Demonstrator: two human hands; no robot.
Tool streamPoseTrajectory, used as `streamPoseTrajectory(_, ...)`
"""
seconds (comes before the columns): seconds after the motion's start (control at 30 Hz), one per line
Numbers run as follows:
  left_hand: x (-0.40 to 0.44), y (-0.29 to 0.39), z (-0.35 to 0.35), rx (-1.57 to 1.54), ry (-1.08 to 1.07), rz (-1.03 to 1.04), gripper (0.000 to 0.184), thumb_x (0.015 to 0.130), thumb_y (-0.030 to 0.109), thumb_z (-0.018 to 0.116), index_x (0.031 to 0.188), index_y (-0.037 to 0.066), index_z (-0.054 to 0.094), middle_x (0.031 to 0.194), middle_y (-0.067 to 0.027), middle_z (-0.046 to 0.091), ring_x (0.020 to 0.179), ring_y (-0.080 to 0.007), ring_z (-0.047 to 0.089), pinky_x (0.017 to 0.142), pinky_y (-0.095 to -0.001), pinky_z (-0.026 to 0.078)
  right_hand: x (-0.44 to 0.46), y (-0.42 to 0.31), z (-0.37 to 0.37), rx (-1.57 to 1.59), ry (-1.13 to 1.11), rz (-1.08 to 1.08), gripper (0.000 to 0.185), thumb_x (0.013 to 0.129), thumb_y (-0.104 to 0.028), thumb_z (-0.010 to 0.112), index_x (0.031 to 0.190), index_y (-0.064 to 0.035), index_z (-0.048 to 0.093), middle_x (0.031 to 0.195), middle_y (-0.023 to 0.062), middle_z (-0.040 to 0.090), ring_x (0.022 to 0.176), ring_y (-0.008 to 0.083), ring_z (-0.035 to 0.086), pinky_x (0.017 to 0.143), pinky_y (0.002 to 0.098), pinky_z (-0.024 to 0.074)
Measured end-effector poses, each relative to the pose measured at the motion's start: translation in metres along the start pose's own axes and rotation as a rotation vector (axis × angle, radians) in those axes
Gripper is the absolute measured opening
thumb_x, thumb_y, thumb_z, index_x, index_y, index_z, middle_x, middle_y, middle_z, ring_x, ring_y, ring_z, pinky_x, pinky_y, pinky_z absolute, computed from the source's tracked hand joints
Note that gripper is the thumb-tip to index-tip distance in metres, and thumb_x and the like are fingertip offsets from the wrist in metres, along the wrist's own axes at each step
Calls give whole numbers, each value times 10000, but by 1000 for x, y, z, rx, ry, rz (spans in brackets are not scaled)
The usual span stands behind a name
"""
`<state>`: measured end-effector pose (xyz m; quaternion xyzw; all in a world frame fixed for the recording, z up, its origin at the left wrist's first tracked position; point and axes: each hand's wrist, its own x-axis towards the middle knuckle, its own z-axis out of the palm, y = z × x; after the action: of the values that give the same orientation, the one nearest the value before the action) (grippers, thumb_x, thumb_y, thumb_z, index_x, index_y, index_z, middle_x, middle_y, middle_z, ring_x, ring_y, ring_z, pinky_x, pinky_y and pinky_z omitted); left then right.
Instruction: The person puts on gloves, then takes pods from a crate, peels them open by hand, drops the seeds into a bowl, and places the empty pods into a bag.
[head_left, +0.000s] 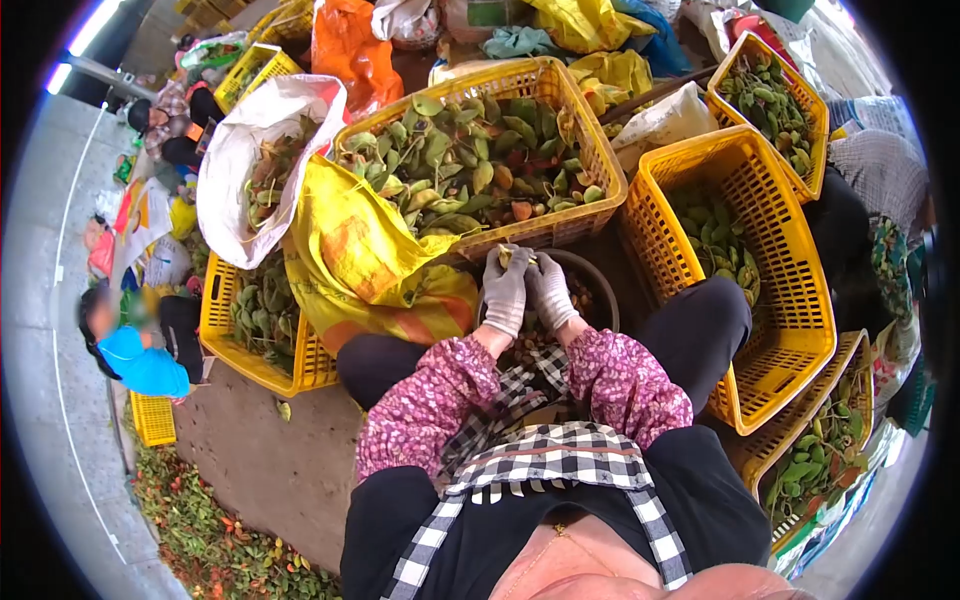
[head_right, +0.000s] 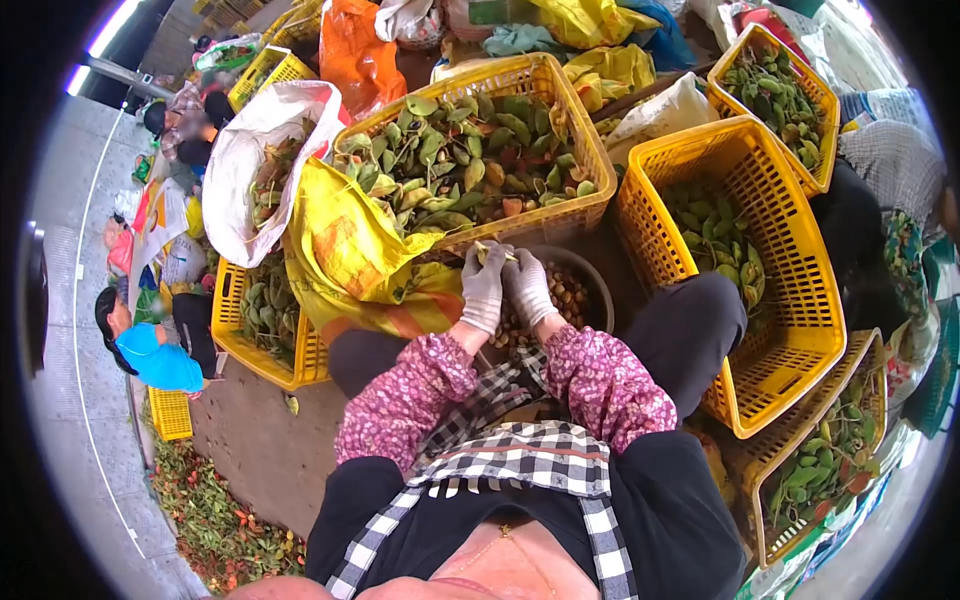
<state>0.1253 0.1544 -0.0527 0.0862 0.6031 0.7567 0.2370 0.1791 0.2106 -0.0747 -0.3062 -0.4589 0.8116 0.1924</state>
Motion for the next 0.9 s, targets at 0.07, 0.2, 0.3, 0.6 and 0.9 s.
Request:
streamPoseTrajectory(0.07,23,15,-8,10,45,-83,161,910,184,580,955,34,540,837,-85,652,787,-185,611,739,-295,496,3,4,-5,-182,-85,-123,368,894,-78,502,1246,23,475,934,77,615,797,159,571,711,285,480)
streamPoseTrajectory(0.2,60,75,-38,-566,-40,-360,119,851,199,574,874,86,548,720,-61,568,667,-223,565,749,-418,494,-10,6,-36,-427,-366,161,477,851,-75,571,1314,-113,462,1103,121,586,933,239,604,801,344,497)
streamPoseTrajectory(0.3,84,103,-58,-620,-157,-291,159,847,265,591,850,117,532,670,-25,510,635,-209,530,683,-422,472,2,-40,-18,-1155,-321,-317,407,804,-106,642,1196,-51,548,1086,204,605,996,354,600,817,384,498)
streamPoseTrajectory(0.6,96,159,-91,-545,-107,-240,322,910,445,560,873,125,555,670,-1,476,621,-162,472,664,-373,446,243,-70,60,-2058,-574,-562,591,786,-94,613,1339,-237,466,1435,114,340,1256,357,408,960,458,447)
streamPoseTrajectory(0.9,116,117,-94,-133,16,-248,306,890,258,643,1070,21,573,875,-85,609,530,-119,546,472,-250,476,211,-86,64,-1254,-617,-518,443,836,-219,658,1223,-93,484,1055,194,585,940,363,607,814,415,507)
